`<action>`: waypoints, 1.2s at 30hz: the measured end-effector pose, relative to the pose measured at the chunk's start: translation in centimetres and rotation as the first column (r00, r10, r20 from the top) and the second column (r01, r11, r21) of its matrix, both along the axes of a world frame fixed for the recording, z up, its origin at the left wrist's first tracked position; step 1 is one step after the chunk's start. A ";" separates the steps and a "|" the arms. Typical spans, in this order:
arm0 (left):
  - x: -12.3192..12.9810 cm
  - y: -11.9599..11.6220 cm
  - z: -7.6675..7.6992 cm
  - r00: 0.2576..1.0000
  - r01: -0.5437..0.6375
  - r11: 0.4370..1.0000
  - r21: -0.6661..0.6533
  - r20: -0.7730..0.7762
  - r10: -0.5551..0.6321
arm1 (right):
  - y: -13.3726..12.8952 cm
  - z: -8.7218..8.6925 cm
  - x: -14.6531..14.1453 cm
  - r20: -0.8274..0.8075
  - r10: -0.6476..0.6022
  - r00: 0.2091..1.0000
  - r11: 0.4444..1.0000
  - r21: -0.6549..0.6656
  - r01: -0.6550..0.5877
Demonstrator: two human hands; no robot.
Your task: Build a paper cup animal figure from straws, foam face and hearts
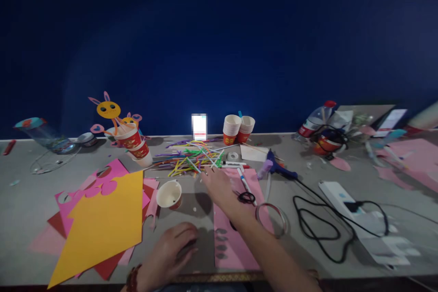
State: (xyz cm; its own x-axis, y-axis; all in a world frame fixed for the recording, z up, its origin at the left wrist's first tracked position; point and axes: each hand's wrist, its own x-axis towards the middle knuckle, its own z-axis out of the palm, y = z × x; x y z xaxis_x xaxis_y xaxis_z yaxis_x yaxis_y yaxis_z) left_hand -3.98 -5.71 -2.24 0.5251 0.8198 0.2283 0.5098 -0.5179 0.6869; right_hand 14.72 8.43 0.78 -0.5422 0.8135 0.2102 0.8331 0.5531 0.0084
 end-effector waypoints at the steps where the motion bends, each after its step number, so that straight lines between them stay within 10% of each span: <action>1: 0.3 0.1 0.1 0.999 -0.007 1.000 -0.030 -0.038 0.006 | 0.7 -0.3 -0.5 0.003 0.023 1.000 1.000 -0.002 -0.023; 11: -0.5 1.5 -1.5 0.954 -0.298 0.954 0.036 -0.022 0.299 | 1.5 1.6 3.5 -0.267 0.164 0.949 0.986 0.084 -0.147; 15: -0.3 1.7 -1.3 0.957 -0.288 0.958 -0.001 0.041 0.288 | 0.9 3.1 5.3 -0.787 0.039 0.616 0.995 0.087 0.047; 19: 0.6 1.2 -0.4 0.970 -0.179 0.969 -0.172 0.133 0.203 | 1.1 3.3 6.3 -0.941 -0.148 0.304 0.982 -0.105 0.155; 25: 2.2 1.4 -0.1 0.929 -0.123 0.936 -0.331 0.292 0.226 | -0.6 3.2 7.0 -0.931 -0.127 0.343 0.989 -0.091 0.120; 28: 2.9 2.1 -0.1 0.878 -0.056 0.877 -0.477 0.394 0.270 | -1.6 2.7 7.4 -0.937 -0.181 0.299 0.980 -0.145 0.139; 36: 4.8 4.1 1.0 0.567 0.249 0.590 -0.768 0.609 0.554 | -0.5 1.4 8.5 -0.935 -0.198 -0.293 0.956 -0.250 0.154</action>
State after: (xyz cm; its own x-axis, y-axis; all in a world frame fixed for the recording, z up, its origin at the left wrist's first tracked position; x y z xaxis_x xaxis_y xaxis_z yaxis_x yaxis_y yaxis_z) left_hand 0.82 -1.65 -1.23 0.3231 0.9085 -0.2649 -0.3790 0.3807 0.8434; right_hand 23.24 7.94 2.16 0.4822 0.8394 0.2510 -0.1513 0.3620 -0.9198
